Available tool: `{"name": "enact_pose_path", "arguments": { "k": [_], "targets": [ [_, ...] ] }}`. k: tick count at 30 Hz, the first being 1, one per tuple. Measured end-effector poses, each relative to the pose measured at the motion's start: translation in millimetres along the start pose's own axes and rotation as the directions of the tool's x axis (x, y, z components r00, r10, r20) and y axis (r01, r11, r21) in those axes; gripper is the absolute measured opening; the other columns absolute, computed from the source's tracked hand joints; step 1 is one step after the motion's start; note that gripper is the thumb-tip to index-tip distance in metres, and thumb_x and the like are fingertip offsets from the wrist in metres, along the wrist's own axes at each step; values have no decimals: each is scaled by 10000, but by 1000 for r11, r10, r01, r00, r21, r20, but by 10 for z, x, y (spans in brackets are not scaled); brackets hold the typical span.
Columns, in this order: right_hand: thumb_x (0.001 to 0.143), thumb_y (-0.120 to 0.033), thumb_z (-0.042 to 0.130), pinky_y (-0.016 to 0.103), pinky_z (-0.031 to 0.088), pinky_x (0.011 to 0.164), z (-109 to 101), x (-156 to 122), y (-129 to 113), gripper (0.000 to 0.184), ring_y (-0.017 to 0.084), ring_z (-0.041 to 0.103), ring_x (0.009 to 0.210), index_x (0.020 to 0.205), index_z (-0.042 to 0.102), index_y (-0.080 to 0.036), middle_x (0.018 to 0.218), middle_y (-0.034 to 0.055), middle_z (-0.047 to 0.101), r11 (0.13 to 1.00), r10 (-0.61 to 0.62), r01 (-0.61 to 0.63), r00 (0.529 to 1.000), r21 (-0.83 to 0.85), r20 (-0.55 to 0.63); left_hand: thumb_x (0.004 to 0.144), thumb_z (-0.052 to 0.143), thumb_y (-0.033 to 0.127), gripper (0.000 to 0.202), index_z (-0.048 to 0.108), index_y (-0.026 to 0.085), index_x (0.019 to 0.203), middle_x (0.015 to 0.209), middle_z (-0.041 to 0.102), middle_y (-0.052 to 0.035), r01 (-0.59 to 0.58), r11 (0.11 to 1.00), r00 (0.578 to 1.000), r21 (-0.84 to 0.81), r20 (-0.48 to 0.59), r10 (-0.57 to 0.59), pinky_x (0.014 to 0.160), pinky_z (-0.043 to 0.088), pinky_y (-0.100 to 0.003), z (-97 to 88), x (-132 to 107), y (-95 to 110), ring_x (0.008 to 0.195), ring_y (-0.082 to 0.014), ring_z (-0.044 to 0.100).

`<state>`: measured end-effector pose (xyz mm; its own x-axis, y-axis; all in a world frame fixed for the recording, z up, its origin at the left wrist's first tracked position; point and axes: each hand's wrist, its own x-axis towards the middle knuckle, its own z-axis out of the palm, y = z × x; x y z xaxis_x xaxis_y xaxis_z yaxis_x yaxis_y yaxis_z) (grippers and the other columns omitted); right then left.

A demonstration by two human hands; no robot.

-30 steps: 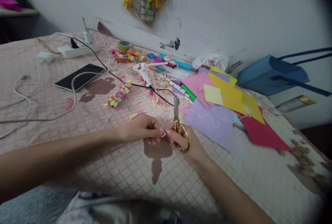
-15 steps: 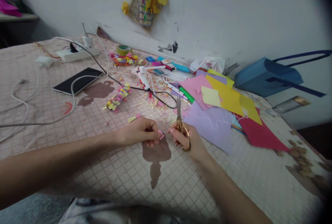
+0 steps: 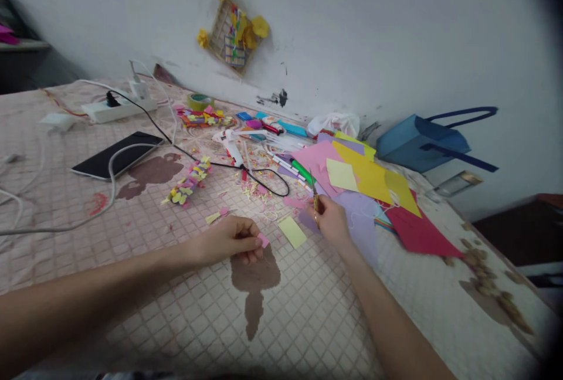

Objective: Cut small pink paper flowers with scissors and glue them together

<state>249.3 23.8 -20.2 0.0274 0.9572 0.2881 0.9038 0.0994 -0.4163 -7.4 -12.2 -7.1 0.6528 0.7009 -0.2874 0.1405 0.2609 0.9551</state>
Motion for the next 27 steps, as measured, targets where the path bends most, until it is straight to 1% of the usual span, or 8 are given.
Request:
{"name": "enact_pose_path", "arguments": {
  "k": [5, 7, 10, 13, 17, 21, 27],
  "targets": [
    [724, -263, 542, 228, 247, 487, 7, 163, -97, 94, 136, 446, 520, 673, 552, -185, 581, 7, 563, 992, -54, 64, 994, -109, 92, 733, 614, 364, 270, 538, 106, 754, 733, 671, -47, -6, 999, 1000, -33, -9, 6, 546, 465, -191, -10, 8, -8, 567, -81, 601],
    [713, -246, 550, 230, 224, 480, 5, 201, -122, 86, 133, 437, 517, 651, 538, -187, 575, 6, 556, 986, -76, 95, 988, -140, 133, 734, 614, 367, 273, 537, 106, 759, 729, 667, -43, -4, 999, 1000, -37, -7, 4, 546, 466, -193, -18, 14, -19, 558, -79, 596],
    [727, -264, 544, 233, 207, 476, 13, 213, -143, 107, 134, 437, 521, 650, 529, -191, 574, 7, 551, 977, -101, 132, 978, -169, 181, 744, 604, 364, 274, 538, 101, 777, 742, 665, -49, -14, 1000, 1000, -27, 3, 14, 550, 466, -194, -28, 20, -28, 571, -80, 597],
    [748, -288, 529, 236, 207, 479, 31, 203, -148, 123, 137, 442, 531, 676, 528, -188, 597, 15, 557, 971, -106, 143, 976, -192, 192, 750, 600, 355, 267, 529, 100, 777, 747, 662, -53, -25, 999, 1000, -35, 13, 26, 556, 469, -198, -32, 26, -35, 577, -82, 597],
    [755, -283, 526, 232, 217, 488, 47, 208, -144, 116, 139, 463, 557, 687, 525, -189, 614, 11, 564, 967, -115, 156, 972, -200, 204, 755, 599, 348, 247, 531, 114, 793, 748, 662, -40, -21, 998, 1000, -56, 9, 22, 560, 470, -202, -40, 39, -67, 584, -84, 596],
    [754, -280, 528, 231, 219, 490, 49, 219, -133, 112, 140, 467, 562, 688, 524, -189, 619, 11, 563, 967, -108, 148, 975, -206, 193, 759, 592, 356, 240, 540, 127, 806, 751, 666, -33, -26, 998, 999, -52, 22, 27, 558, 468, -208, -59, 44, -84, 594, -93, 600],
    [740, -281, 543, 238, 198, 477, 44, 210, -133, 136, 137, 436, 529, 642, 513, -192, 578, 3, 532, 975, -113, 142, 978, -169, 173, 766, 584, 363, 247, 539, 122, 794, 755, 664, -33, -13, 1000, 1000, -18, 10, 13, 560, 472, -204, -51, 32, -51, 586, -86, 598]
  ]
}}
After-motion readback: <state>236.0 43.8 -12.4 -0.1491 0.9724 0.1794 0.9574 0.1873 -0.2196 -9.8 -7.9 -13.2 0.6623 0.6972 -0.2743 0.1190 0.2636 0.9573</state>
